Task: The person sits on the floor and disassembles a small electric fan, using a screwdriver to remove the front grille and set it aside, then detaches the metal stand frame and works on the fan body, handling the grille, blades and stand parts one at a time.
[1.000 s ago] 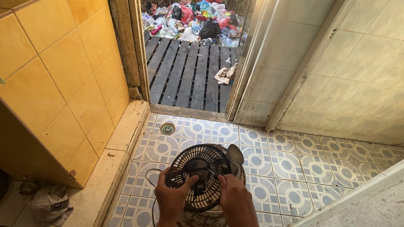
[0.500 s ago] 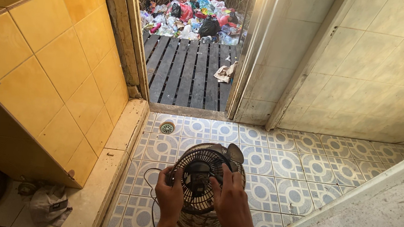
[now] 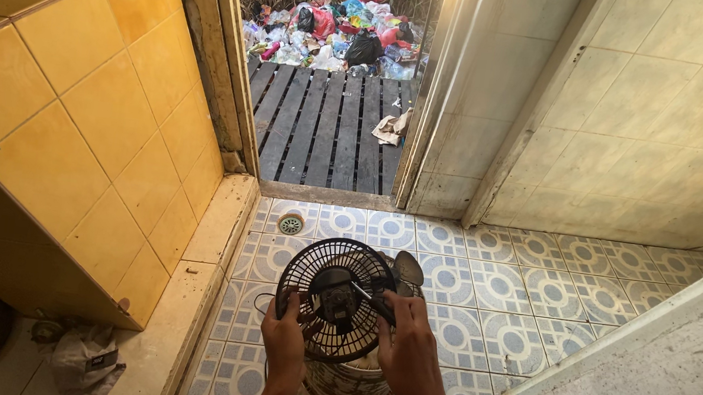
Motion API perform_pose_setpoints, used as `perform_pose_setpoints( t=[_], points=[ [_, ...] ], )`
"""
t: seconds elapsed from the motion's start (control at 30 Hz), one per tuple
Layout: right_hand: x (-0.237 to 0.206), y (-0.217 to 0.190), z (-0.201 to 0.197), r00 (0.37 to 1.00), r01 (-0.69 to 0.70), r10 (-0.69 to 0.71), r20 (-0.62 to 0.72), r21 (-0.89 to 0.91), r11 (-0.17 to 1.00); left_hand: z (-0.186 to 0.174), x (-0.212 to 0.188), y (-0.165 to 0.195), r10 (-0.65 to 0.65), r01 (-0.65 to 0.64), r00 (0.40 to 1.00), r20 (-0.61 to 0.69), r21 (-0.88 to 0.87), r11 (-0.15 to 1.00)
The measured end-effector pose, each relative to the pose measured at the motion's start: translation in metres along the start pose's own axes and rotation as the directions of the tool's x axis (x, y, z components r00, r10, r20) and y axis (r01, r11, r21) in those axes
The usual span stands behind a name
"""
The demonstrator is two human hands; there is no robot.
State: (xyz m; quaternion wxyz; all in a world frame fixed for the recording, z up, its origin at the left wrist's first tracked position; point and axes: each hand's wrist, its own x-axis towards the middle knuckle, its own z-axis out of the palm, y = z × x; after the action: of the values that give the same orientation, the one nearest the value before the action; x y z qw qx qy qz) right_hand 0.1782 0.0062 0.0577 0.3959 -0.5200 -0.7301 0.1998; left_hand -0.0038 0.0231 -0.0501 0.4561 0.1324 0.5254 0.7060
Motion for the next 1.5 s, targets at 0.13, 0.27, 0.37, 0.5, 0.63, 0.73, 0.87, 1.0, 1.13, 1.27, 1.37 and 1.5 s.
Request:
perform_pose_setpoints(
  t=[0.13, 0.27, 0.37, 0.5, 0.63, 0.73, 0.87, 1.0, 1.13, 1.27, 1.37, 1.5],
  points=[
    [0.002, -0.001, 0.002, 0.968, -0.221, 0.23, 0.097, -0.089, 0.971, 0.003, -0.008, 0.013, 0.045, -0.045, 0.999, -0.006, 0.018, 0.999],
    [0.0, 0.006, 0.003, 0.991, -0.099, 0.112, 0.072, -0.172, 0.98, 0.007, -0.012, 0.017, 0.167, -0.166, 0.986, 0.005, 0.114, 0.979],
    [-0.002, 0.009, 0.004, 0.997, -0.059, 0.064, 0.029, -0.155, 0.986, 0.009, -0.012, 0.015, 0.195, -0.196, 0.981, 0.022, 0.133, 0.972],
    [-0.003, 0.01, 0.002, 0.997, -0.077, 0.079, 0.015, -0.129, 0.989, 0.009, -0.012, 0.01, 0.294, -0.301, 0.953, 0.067, 0.182, 0.936],
    [0.006, 0.008, 0.002, 0.988, -0.125, 0.136, 0.076, -0.138, 0.983, 0.01, -0.013, 0.005, 0.202, -0.216, 0.976, 0.083, 0.241, 0.946],
    [0.01, 0.004, 0.003, 0.997, -0.052, 0.061, 0.052, -0.155, 0.987, 0.011, -0.013, 0.001, 0.198, -0.218, 0.976, 0.095, 0.29, 0.932],
    [0.014, 0.002, 0.005, 0.968, -0.15, 0.201, 0.153, -0.292, 0.945, 0.008, -0.015, -0.004, 0.184, -0.206, 0.977, 0.103, 0.286, 0.936],
    [0.013, 0.005, 0.005, 0.991, -0.089, 0.107, 0.085, -0.197, 0.976, 0.006, -0.016, -0.008, 0.189, -0.211, 0.977, 0.101, 0.298, 0.931],
    [0.006, 0.009, 0.004, 0.992, 0.127, -0.127, 0.013, -0.129, 0.983, 0.002, -0.016, -0.01, 0.148, -0.166, 0.983, 0.107, 0.192, 0.967],
    [0.006, 0.009, 0.001, 0.965, 0.248, -0.256, -0.052, -0.123, 0.961, -0.002, -0.017, -0.015, 0.124, -0.14, 0.988, 0.088, 0.202, 0.969],
    [0.006, 0.007, -0.005, 0.988, -0.103, 0.12, 0.093, -0.163, 0.981, -0.003, -0.016, -0.017, 0.114, -0.124, 0.991, 0.065, 0.179, 0.976],
    [0.007, 0.002, -0.009, 0.993, -0.077, 0.087, 0.074, -0.132, 0.988, -0.002, -0.014, -0.012, 0.084, -0.089, 0.995, 0.046, 0.141, 0.986]
  ],
)
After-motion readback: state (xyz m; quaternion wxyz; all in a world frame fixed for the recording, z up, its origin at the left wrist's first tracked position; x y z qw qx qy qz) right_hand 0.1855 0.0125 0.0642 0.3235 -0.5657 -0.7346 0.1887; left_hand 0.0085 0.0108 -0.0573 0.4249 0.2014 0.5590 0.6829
